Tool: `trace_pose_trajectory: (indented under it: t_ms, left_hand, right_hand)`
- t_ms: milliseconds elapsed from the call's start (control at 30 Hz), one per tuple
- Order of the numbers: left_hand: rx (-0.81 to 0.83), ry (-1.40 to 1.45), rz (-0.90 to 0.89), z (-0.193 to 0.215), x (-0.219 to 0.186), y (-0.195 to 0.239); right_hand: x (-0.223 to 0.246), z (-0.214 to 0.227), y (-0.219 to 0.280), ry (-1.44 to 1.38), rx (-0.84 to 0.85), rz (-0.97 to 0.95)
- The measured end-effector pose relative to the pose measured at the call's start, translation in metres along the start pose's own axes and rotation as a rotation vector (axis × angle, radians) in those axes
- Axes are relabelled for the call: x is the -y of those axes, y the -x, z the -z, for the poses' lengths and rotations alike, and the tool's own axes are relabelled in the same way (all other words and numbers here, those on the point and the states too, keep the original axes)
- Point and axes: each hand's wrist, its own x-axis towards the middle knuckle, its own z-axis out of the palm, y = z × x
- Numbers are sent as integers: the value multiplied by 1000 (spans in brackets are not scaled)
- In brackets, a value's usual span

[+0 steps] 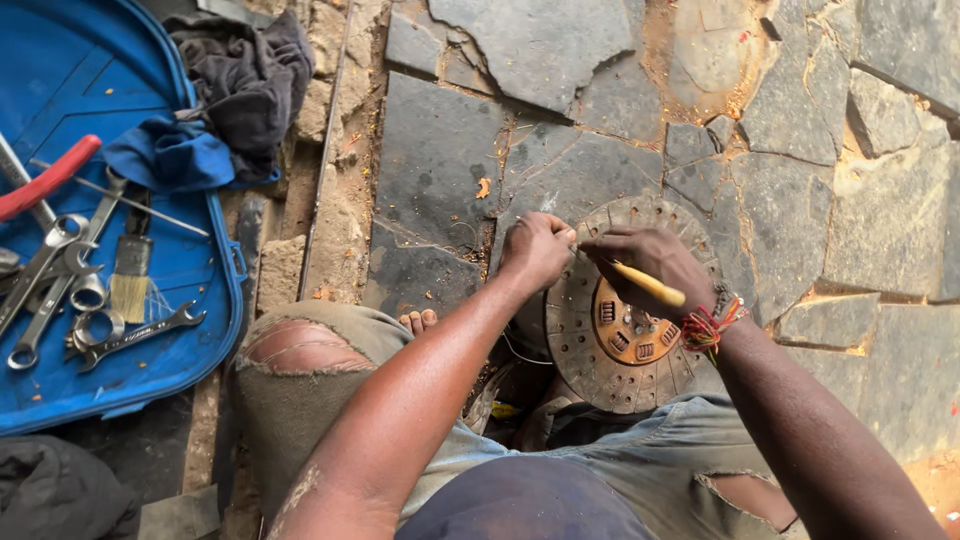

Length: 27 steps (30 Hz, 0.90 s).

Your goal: The person sits on a stone-paved floor and uses a yellow-handled brush to scrub the surface of a circular metal part, likely a clutch plate. They systematically clean the grooves and flat surfaces of the part, rotating it occasionally to access different areas.

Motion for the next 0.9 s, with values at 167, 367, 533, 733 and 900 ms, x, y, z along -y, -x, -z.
trace_pose_trajectory:
  t_ms: [167, 367, 533, 733, 900]
  left_hand:
    - [35, -75, -14, 3, -3, 4]
    - [20, -66, -67, 3, -1, 2]
    - [-36, -25, -96, -7, 11, -8]
    - [6, 27, -30, -5, 7, -12]
    - [-2, 15, -39, -3, 4, -5]
  right_hand:
    - [7, -5, -6, 42, 8, -36]
    - [38, 5, -19, -231, 27, -486]
    - [42, -6, -20, -147, -89, -437]
    - [30, -11, -34, -102, -94, -462]
    - [11, -27, -25, -560, -127, -731]
